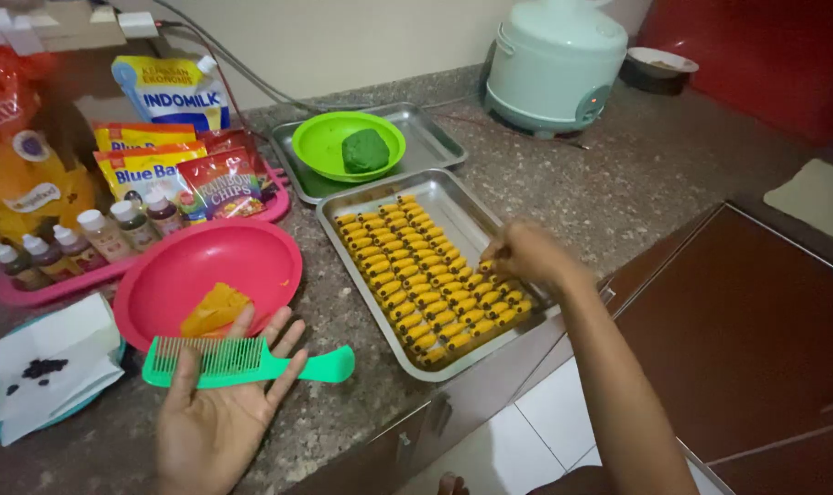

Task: Shaping and texturing small pieces of dough using a comb to create decorative pastries

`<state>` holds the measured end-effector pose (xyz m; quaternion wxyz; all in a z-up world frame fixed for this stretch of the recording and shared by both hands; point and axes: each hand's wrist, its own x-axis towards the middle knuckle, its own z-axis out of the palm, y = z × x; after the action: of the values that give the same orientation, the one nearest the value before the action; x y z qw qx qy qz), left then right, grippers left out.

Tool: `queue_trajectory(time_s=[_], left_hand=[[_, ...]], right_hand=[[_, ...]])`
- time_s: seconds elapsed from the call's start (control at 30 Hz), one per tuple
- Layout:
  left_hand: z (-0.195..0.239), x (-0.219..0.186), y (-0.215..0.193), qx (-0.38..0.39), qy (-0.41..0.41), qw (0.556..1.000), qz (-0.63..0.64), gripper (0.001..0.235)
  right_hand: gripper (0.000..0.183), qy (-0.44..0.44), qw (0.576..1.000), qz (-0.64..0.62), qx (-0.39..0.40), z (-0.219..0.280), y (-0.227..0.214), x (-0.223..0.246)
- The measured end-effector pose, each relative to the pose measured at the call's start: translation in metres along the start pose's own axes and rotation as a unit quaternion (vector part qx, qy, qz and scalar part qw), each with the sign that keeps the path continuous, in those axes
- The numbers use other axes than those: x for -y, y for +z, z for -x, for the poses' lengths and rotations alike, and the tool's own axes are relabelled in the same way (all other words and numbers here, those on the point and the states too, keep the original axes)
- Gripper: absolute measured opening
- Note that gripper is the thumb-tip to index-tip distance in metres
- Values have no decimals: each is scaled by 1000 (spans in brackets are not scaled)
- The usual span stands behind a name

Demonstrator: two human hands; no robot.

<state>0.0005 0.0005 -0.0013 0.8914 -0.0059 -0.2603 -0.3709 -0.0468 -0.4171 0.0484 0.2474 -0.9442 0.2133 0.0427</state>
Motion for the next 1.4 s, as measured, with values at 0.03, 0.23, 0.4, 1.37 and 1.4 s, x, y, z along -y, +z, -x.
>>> queue_trajectory(time_s=[0.03, 0.23, 0.4, 1.37, 1.4], left_hand=[[1, 0, -1, -10, 0, 1000, -3, 58], [1, -1, 1, -22, 3, 1000, -1, 57], [2, -2, -1, -15, -2, 1000, 12, 56], [25, -132, 2, -211, 347, 913, -32, 58], [22, -134, 1, -201, 352, 913, -42, 58]], right_hand=[[20, -31, 999, 37, -9, -13, 5, -13], [25, -67, 995, 67, 4, -6, 7, -7], [22, -53, 998, 7, 21, -5, 9, -3], [22, -466, 869, -158, -52, 56, 84, 202], [22, -476, 862, -162, -57, 38, 95, 214]])
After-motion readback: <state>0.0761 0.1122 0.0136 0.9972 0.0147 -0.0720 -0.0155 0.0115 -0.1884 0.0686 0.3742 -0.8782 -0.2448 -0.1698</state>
